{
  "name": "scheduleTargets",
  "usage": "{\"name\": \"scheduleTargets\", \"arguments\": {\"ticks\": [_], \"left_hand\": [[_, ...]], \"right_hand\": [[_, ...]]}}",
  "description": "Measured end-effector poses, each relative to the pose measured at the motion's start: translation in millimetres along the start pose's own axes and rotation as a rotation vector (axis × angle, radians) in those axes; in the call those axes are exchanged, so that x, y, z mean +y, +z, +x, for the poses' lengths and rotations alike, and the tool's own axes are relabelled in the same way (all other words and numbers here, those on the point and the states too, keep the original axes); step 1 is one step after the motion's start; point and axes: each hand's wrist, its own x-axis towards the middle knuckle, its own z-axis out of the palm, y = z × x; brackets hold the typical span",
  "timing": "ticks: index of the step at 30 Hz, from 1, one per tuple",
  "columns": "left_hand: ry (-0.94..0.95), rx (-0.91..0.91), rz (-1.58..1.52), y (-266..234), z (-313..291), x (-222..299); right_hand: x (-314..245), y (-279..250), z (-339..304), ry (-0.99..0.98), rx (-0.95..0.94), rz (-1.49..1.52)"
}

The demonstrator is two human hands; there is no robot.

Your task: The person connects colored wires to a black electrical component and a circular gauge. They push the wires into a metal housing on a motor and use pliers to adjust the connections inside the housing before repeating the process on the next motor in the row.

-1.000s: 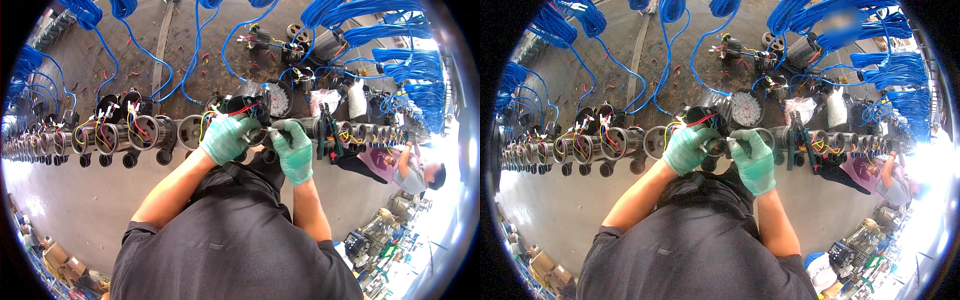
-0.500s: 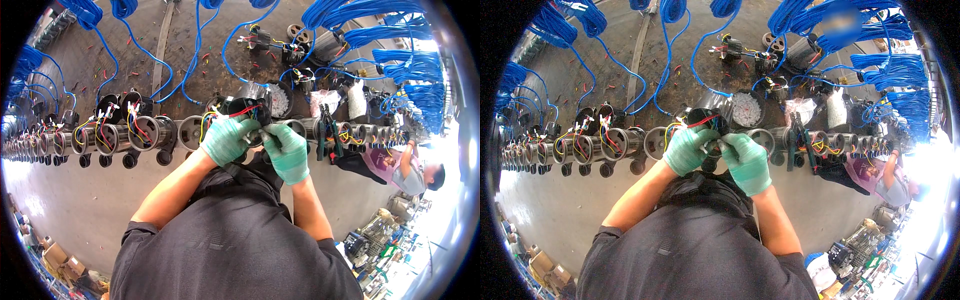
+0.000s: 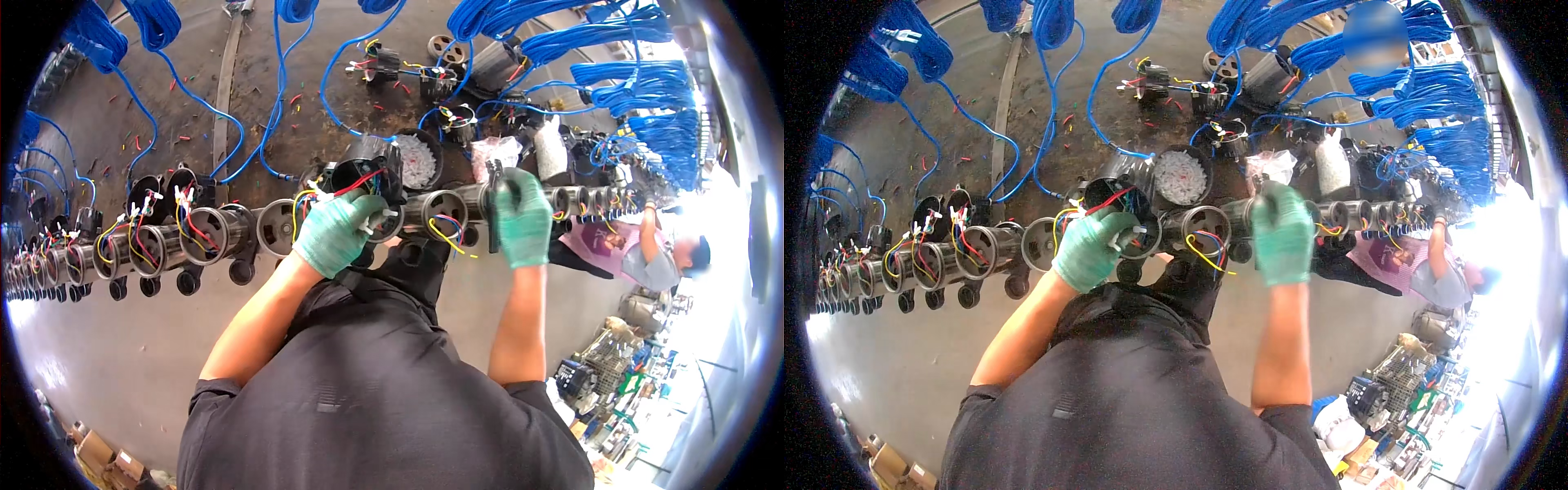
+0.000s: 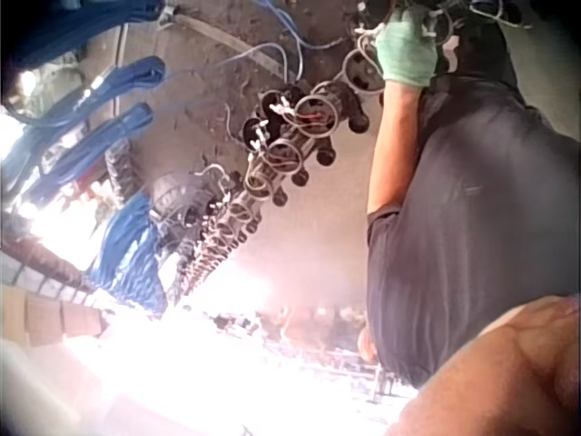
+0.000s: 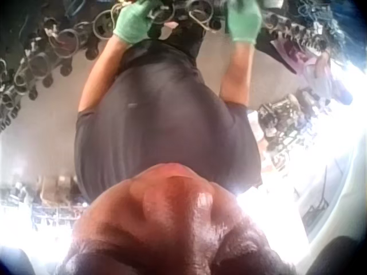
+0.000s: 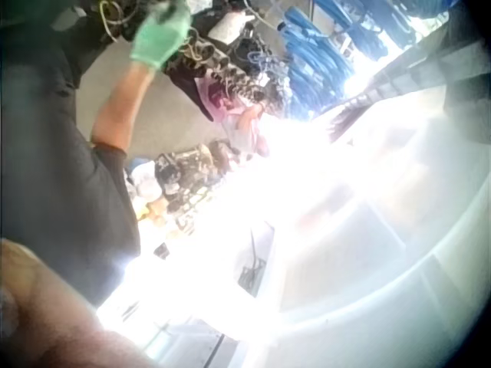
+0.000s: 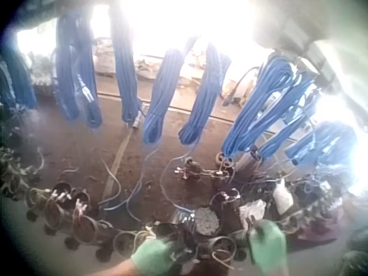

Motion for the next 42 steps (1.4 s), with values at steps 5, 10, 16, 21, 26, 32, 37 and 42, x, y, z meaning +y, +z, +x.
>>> {"name": "scheduleTargets", "arguments": {"ticks": [5, 10, 16, 21, 26, 32, 37, 42], "left_hand": [[0.010, -0.018, -0.015, 2.0, 3.5, -2.3], [-0.001, -0.026, -0.049, -2.0, 4.9, 1.1], [-0.002, -0.029, -0.002, -1.5, 4.1, 0.7], [-0.017, -0.063, 0.003, 2.2, 4.2, -3.1], [0.015, -0.036, -0.018, 2.7, 3.0, -4.2], [0.027, -0.051, 0.017, 0.7, 2.2, -5.9], [0.043, -0.021, -0.003, -1.4, 3.9, -3.7], [0.039, -0.019, 0.058, -1.7, 2.7, -2.5]], "right_hand": [[55.7, -7.4, -4.2, 0.041, -0.334, -0.632], [36.8, -2.7, -4.2, 0.148, -0.344, -0.648], [-21.1, -5.1, -38.1, -0.354, -0.187, 0.023], [-40.3, 20.1, -65.6, -0.271, -0.455, -0.080], [-41.9, 43.9, -73.9, -0.377, -0.371, -0.002], [-47.9, 53.0, -75.8, -0.258, -0.444, -0.023], [-40.4, 70.8, -80.3, -0.271, -0.407, -0.074], [-41.4, 69.4, -70.3, -0.206, -0.516, -0.097]]}}
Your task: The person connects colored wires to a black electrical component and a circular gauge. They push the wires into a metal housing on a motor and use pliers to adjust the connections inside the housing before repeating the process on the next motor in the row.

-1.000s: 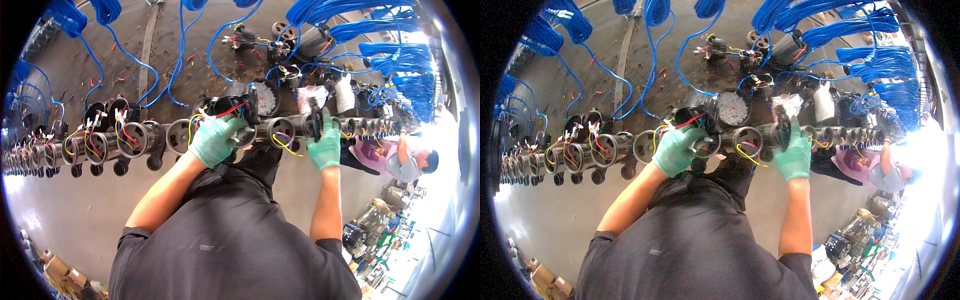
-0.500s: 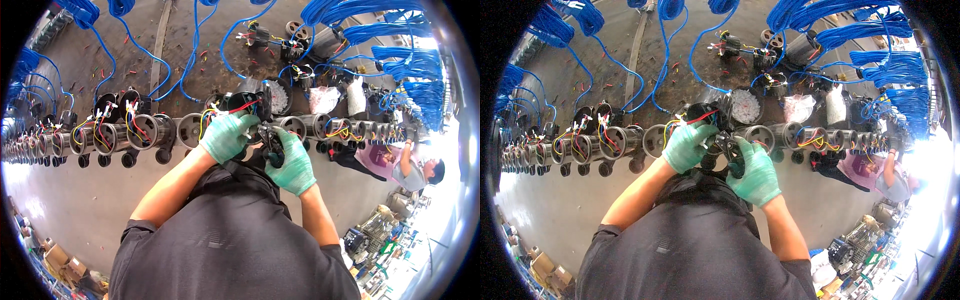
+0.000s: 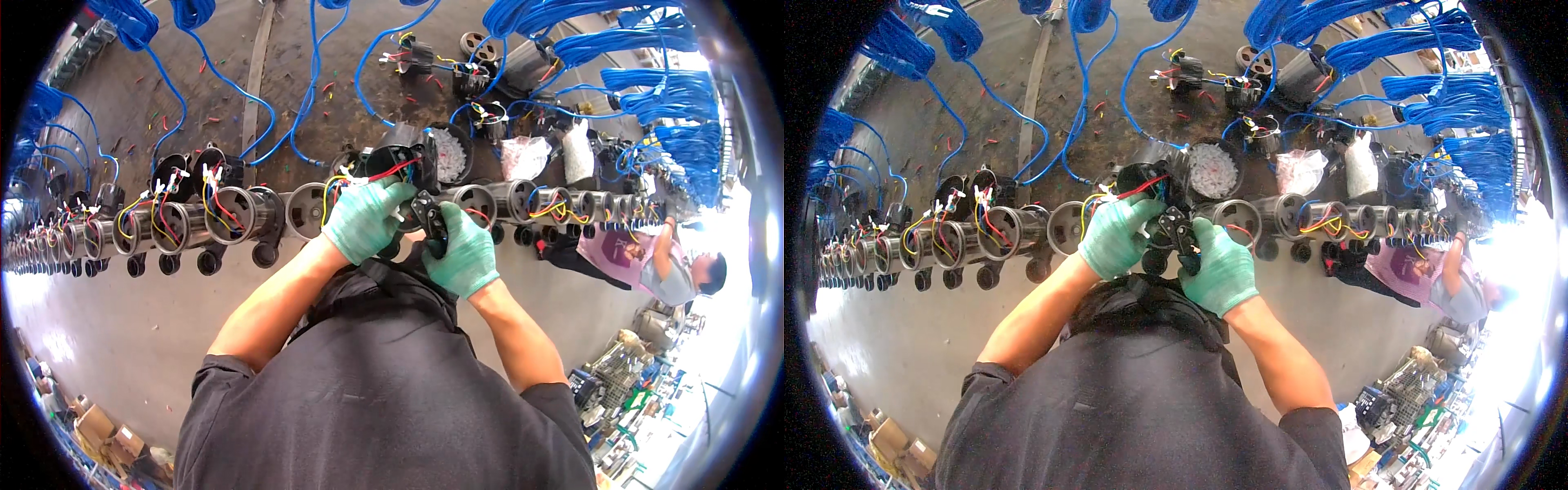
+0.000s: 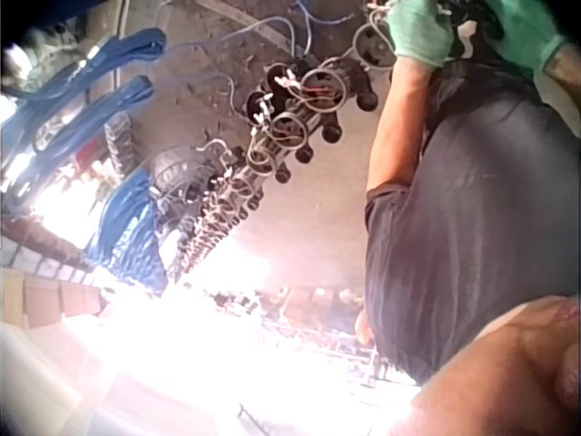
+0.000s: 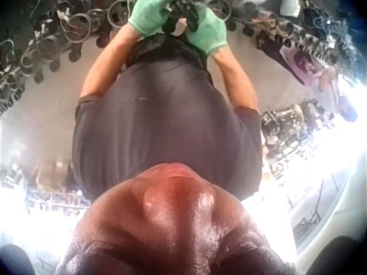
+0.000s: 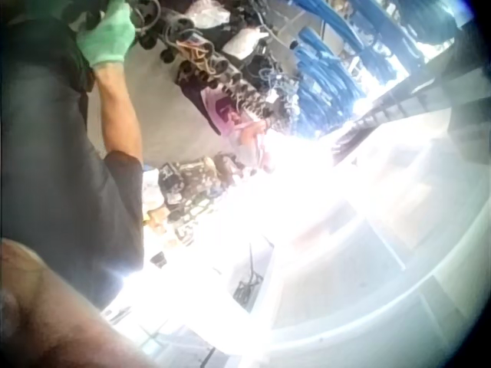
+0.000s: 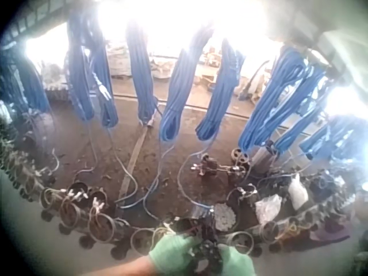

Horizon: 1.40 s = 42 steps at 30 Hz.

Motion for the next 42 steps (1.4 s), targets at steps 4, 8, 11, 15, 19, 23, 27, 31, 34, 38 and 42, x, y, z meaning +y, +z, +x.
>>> {"name": "scheduleTargets", "arguments": {"ticks": [4, 8, 11, 15, 19, 23, 27, 31, 34, 38, 42], "left_hand": [[-0.018, 0.010, -0.007, 4.2, 0.6, -1.3], [0.014, 0.001, -0.015, 3.2, 4.6, 7.5], [-0.009, 0.041, -0.013, 5.1, 2.0, 2.3], [-0.006, 0.053, -0.012, 5.8, 2.9, -0.3], [-0.031, 0.053, -0.084, 2.8, -1.0, -0.5], [-0.066, 0.019, -0.104, 3.6, 0.2, 2.1], [-0.021, 0.060, -0.139, 13.8, 3.6, -7.2], [0.008, 0.083, -0.096, 10.7, 7.8, -0.2], [-0.061, 0.062, -0.121, 9.9, 9.8, 2.6], [-0.072, 0.043, -0.105, 6.4, 7.3, 0.6], [-0.049, 0.104, -0.071, 7.4, 4.6, 4.5]], "right_hand": [[-4.2, -8.2, -6.9, 0.038, -0.013, 0.228], [-6.6, -39.0, -21.8, 0.275, -0.284, 0.961], [-13.4, -64.4, -21.9, -0.101, 0.003, 0.047], [47.8, -100.2, -20.8, 0.031, 0.352, 0.113], [146.5, -145.8, -5.6, 0.393, 0.504, 0.101], [252.8, -167.0, -4.0, 0.658, 0.402, -0.103], [345.7, -149.5, -7.6, 0.598, 0.304, -0.112], [365.0, -155.7, -7.7, 0.545, 0.286, -0.120], [367.6, -163.5, -2.6, 0.478, 0.298, -0.309], [263.1, -180.2, 40.3, 0.270, 0.301, -0.297], [195.0, -176.0, 85.9, 0.080, 0.014, -0.070]]}}
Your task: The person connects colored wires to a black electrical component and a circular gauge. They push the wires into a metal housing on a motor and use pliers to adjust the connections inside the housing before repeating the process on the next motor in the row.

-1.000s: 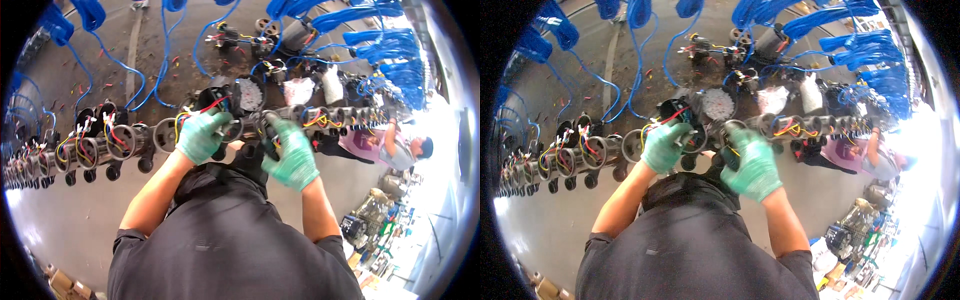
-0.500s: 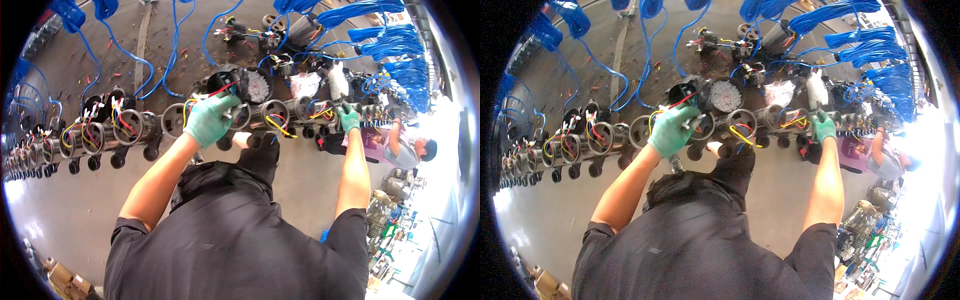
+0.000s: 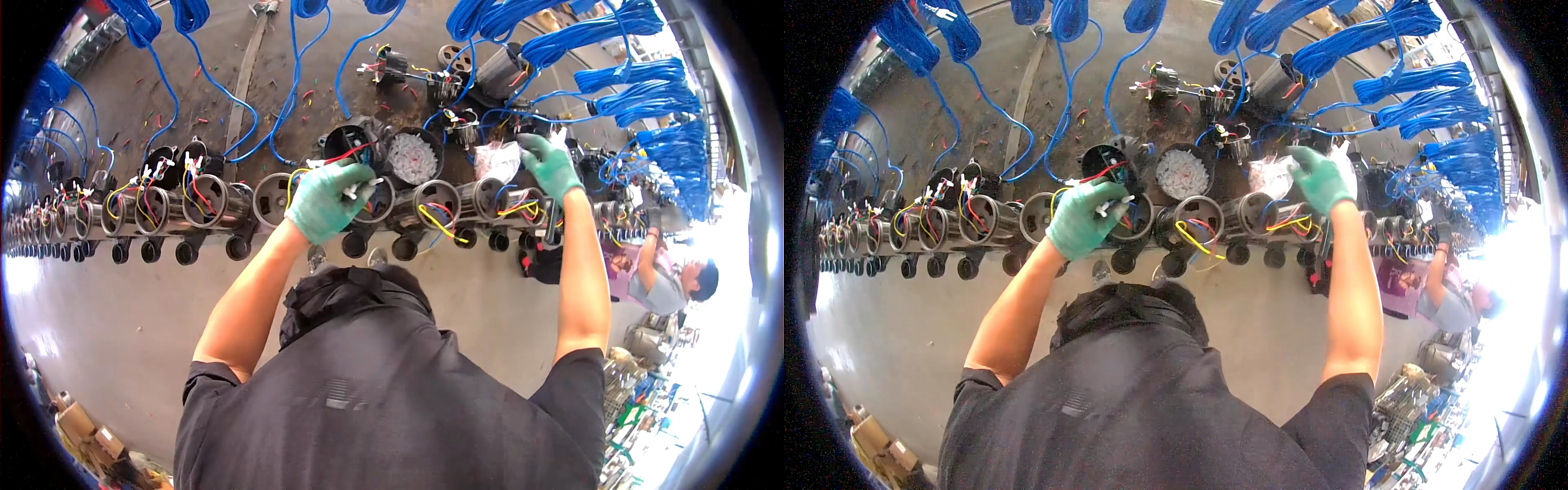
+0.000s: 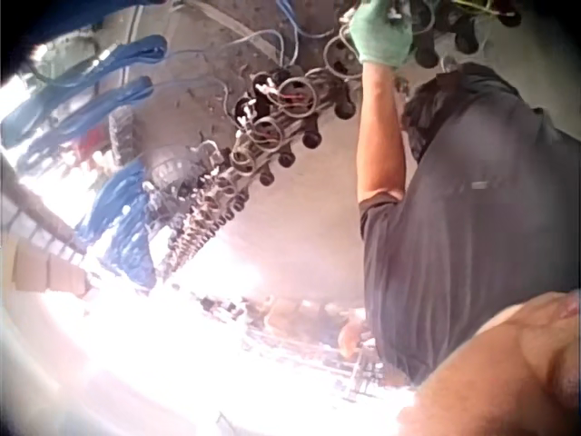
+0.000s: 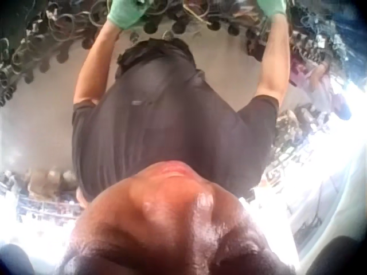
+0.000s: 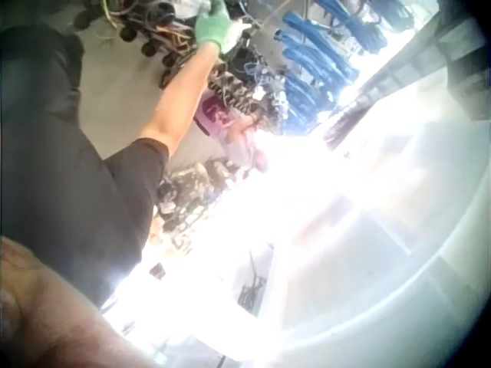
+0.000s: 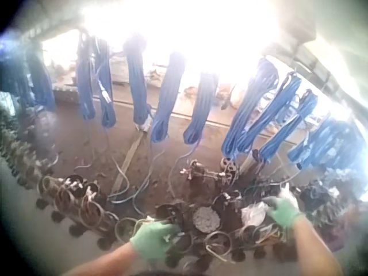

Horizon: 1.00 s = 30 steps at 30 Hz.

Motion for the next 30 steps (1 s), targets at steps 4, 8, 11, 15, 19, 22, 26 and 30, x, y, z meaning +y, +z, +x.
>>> {"name": "scheduleTargets", "arguments": {"ticks": [4, 8, 11, 15, 19, 22, 26, 30], "left_hand": [[0.032, 0.076, 0.155, 4.4, -1.1, 3.4], [-0.098, 0.113, 0.174, 12.8, 1.8, 15.5], [-0.076, 0.241, 0.231, 32.2, 0.1, 15.7], [-0.126, 0.331, 0.322, 46.3, -0.1, 19.5], [-0.199, 0.392, 0.369, 57.0, 2.8, 23.8], [-0.264, 0.407, 0.403, 59.1, 5.1, 28.9], [-0.258, 0.392, 0.495, 61.0, 6.9, 31.7], [-0.344, 0.344, 0.434, 53.9, 4.5, 34.7]], "right_hand": [[-24.6, 21.6, 49.8, -0.112, -0.267, -0.210], [-21.0, 54.5, 97.9, -0.253, -0.330, -0.359], [-38.9, 64.7, 119.9, -0.363, -0.305, -0.479], [-36.2, 74.8, 147.6, -0.363, -0.497, -0.687], [-4.9, 78.6, 177.0, -0.314, -0.534, -0.865], [19.5, 51.6, 196.1, -0.115, -0.628, -0.852], [11.4, 36.2, 209.2, -0.072, -0.088, -0.276], [-4.6, 76.2, 219.8, -0.240, -0.315, 0.064]]}}
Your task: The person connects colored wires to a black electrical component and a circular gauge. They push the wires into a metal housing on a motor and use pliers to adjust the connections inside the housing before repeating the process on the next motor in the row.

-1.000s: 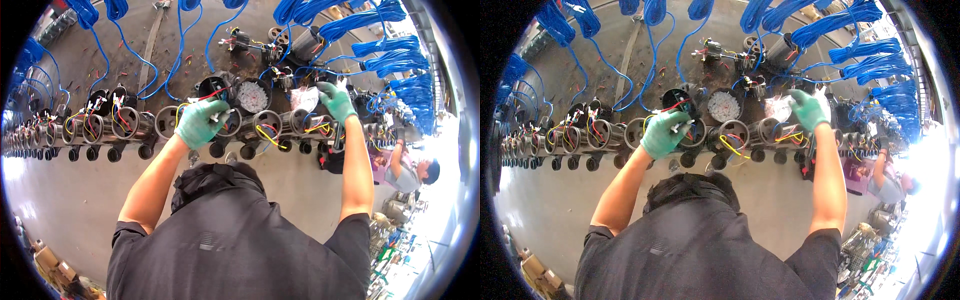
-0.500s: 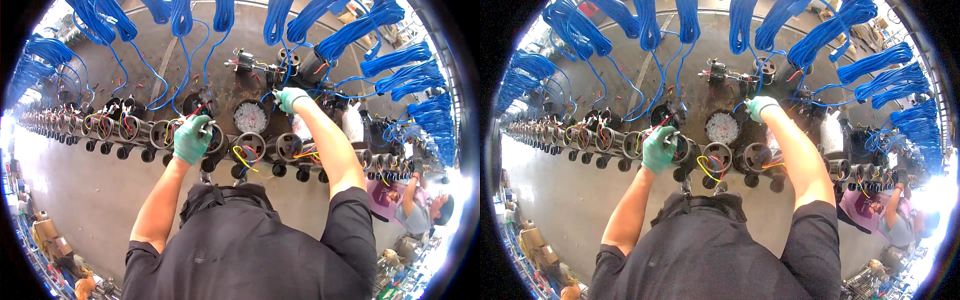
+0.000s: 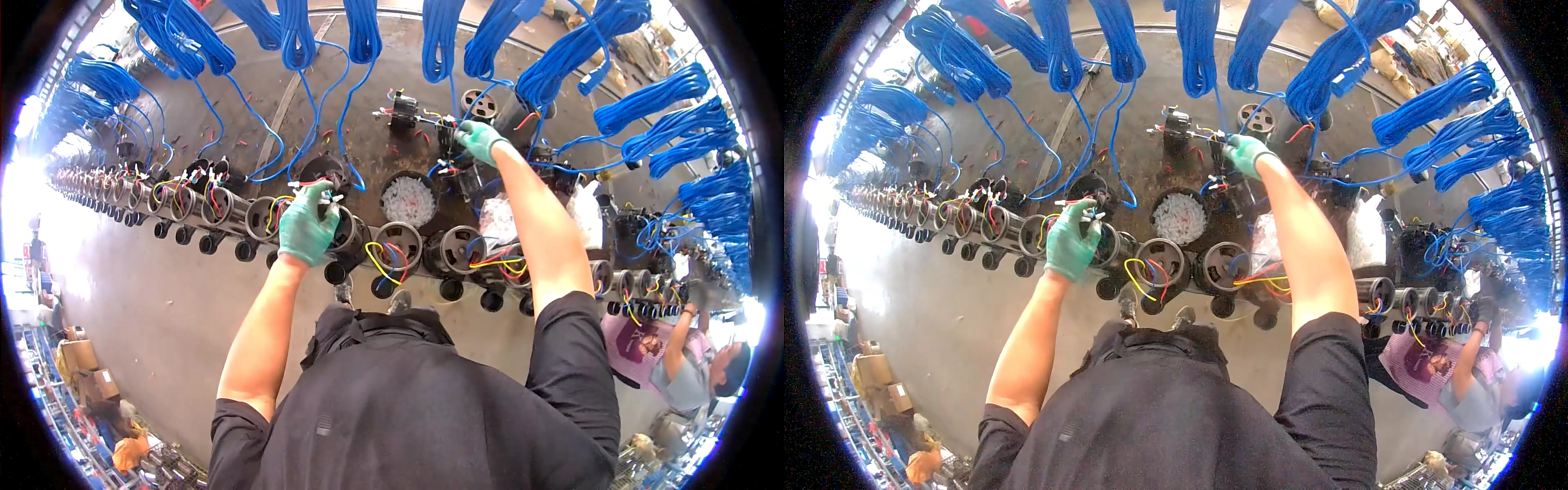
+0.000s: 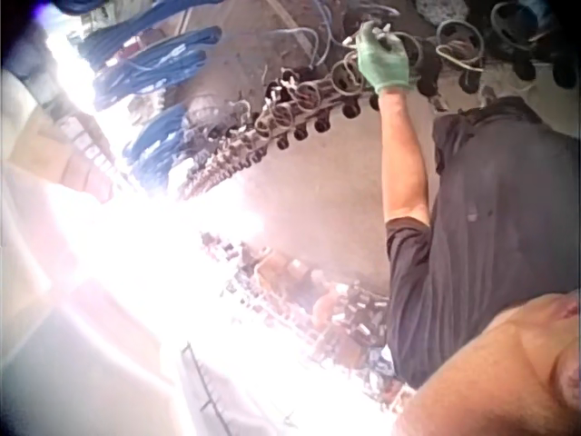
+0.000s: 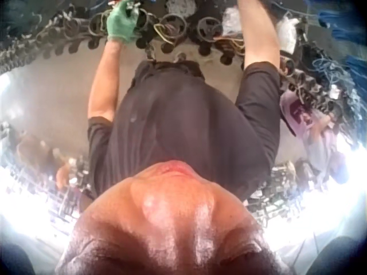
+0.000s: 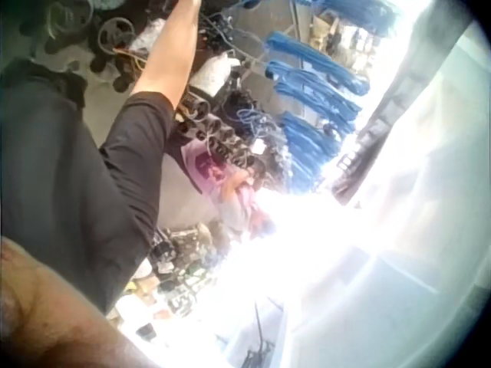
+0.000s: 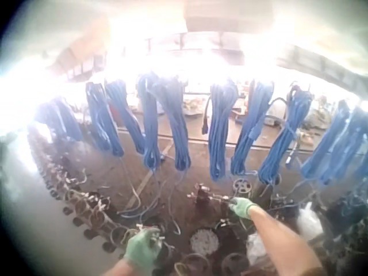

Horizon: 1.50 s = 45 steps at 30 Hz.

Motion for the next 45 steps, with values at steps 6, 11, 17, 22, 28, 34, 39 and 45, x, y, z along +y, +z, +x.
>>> {"name": "scheduleTargets", "arguments": {"ticks": [6, 11, 17, 22, 28, 34, 39, 45], "left_hand": [[-0.225, -0.112, -0.139, -0.9, 15.9, 13.4], [0.030, 0.010, 0.131, -9.2, 58.2, 78.6], [0.148, -0.162, -0.263, 34.3, 151.7, 135.0], [0.069, -0.240, -0.598, 55.0, 181.3, 159.9], [0.057, -0.305, -1.483, -10.1, 195.5, 231.9], [0.017, -0.191, -1.712, -69.2, 216.3, 243.5], [0.023, -0.045, -0.733, -54.2, 171.2, 177.9], [-0.026, -0.173, -1.048, -46.3, 123.5, 103.7]], "right_hand": [[-55.9, -48.1, -39.8, -0.292, 0.573, 0.400], [-165.9, -112.5, -142.4, -0.451, 0.207, 1.210], [-193.7, -109.8, -158.0, -0.528, 0.070, 1.424], [-155.3, -118.5, -159.0, -0.609, 0.415, 0.864], [-83.0, -38.9, -110.2, -0.656, 0.662, 0.126], [-100.0, -10.2, -103.2, -0.345, -0.043, 0.572], [-142.8, 8.9, -103.5, -0.261, 0.033, 1.410], [-190.7, 42.4, -103.0, -0.684, -0.002, 0.458]]}}
